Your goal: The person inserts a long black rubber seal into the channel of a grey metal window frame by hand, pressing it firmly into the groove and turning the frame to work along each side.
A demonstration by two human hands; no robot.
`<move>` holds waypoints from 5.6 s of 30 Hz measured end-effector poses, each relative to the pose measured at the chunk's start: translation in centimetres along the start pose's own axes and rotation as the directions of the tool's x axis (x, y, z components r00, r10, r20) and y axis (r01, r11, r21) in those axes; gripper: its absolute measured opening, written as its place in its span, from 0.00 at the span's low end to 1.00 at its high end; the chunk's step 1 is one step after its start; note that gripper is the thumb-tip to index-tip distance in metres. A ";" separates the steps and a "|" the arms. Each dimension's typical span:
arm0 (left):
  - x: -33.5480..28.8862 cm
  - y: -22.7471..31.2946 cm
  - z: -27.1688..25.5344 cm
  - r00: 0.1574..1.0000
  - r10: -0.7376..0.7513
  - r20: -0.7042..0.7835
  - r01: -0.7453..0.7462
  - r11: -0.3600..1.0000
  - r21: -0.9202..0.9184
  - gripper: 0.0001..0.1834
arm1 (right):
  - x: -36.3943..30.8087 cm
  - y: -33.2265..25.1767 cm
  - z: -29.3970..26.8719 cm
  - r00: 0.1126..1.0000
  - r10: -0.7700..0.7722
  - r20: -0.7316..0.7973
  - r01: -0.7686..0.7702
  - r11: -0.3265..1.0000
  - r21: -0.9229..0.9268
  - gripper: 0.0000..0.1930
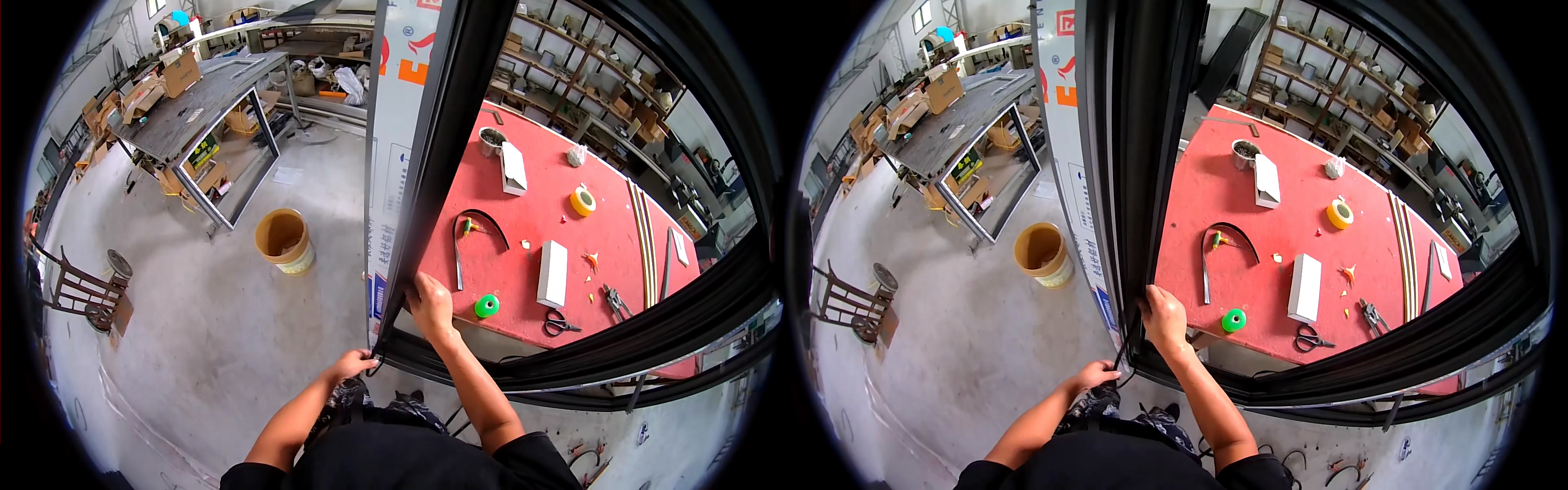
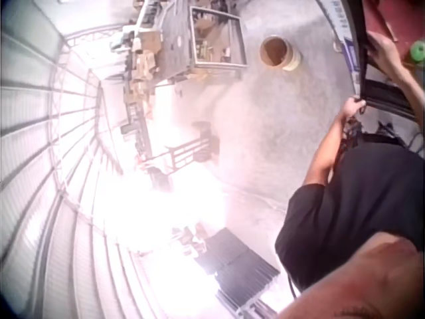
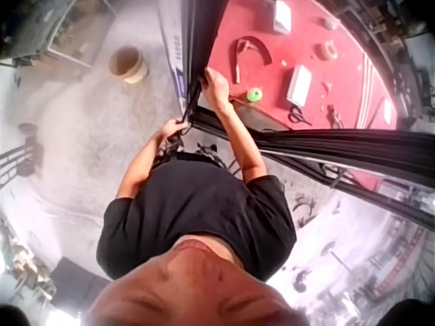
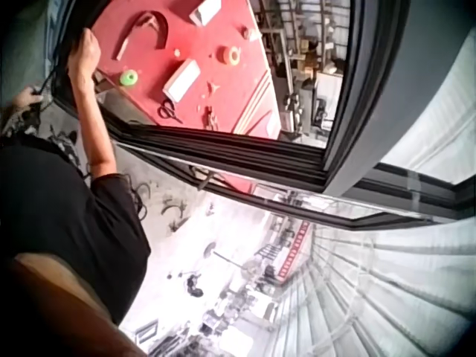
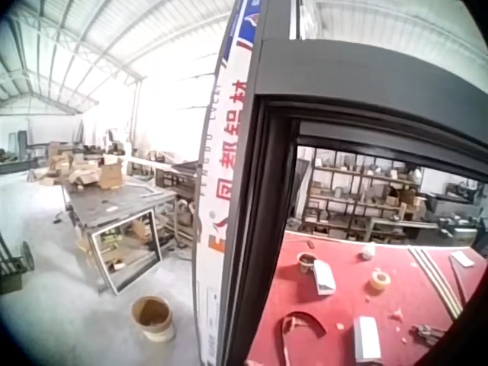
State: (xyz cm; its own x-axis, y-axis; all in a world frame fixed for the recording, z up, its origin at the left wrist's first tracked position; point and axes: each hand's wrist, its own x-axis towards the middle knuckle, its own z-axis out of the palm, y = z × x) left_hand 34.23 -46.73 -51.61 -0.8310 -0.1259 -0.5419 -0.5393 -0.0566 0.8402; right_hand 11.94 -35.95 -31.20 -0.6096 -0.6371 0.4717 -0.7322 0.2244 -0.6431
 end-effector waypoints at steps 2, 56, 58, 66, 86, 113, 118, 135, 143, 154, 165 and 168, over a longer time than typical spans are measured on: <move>-0.8 -1.4 -1.5 0.998 0.047 -0.044 -0.046 0.999 0.020 0.18 | -0.3 0.1 0.1 1.000 0.002 0.030 -0.002 1.000 0.021 0.09; -7.0 1.5 9.4 0.902 -0.012 -0.431 0.107 0.974 0.197 0.14 | -6.7 7.2 7.1 0.996 -0.022 0.091 0.030 0.996 -0.083 0.08; -6.7 1.4 8.2 0.916 -0.050 -0.397 0.128 0.977 0.172 0.15 | -7.3 7.3 7.5 0.996 -0.009 0.084 0.013 0.998 -0.056 0.08; -3.9 -4.4 7.6 0.912 -0.004 -0.410 -0.045 0.993 -0.109 0.15 | -8.5 8.9 9.3 0.999 -0.025 0.042 0.027 0.998 -0.048 0.11; -10.0 -23.3 9.8 0.962 -0.140 -0.234 0.189 0.961 0.201 0.19 | -10.4 10.7 11.5 0.996 0.024 0.084 -0.021 0.999 -0.037 0.07; -2.6 -19.9 8.0 0.940 -0.143 -0.309 0.103 0.985 -0.141 0.12 | -12.5 12.4 13.5 0.989 0.020 0.144 -0.027 0.998 0.052 0.12; -3.1 -19.3 8.4 0.936 -0.159 -0.313 0.111 0.980 -0.167 0.13 | -12.8 13.7 14.8 0.996 -0.015 0.083 0.018 0.999 -0.036 0.15; -3.2 -18.7 7.4 0.923 -0.253 -0.289 0.157 0.935 -0.318 0.13 | -14.8 15.8 16.9 0.987 0.076 0.143 -0.082 0.996 0.040 0.12; -2.9 -18.6 8.3 0.936 -0.238 -0.258 0.163 0.946 -0.280 0.14 | -15.7 16.4 16.8 0.969 0.096 0.226 -0.094 0.995 -0.019 0.08; -3.1 -17.7 8.9 0.937 -0.214 -0.276 0.135 0.951 -0.280 0.11 | -15.9 14.6 16.2 0.972 0.186 0.141 -0.177 0.982 -0.071 0.10; -8.2 -15.5 8.6 0.949 -0.203 -0.241 0.151 0.964 -0.216 0.13 | -5.2 5.9 5.2 0.999 -0.007 -0.035 0.006 0.999 -0.042 0.09; -8.9 -14.1 8.2 0.932 -0.221 -0.288 0.151 0.958 -0.246 0.11 | 0.4 0.8 -0.7 0.998 -0.036 -0.055 0.039 0.998 0.051 0.11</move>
State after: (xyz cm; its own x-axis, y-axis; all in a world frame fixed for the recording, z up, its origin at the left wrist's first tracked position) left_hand 48.13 -36.65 -58.76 -0.6162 -0.3901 -0.6842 -0.6080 -0.3167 0.7281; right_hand 10.88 -35.45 -31.10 -0.5985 -0.6034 0.5270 -0.7389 0.1615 -0.6542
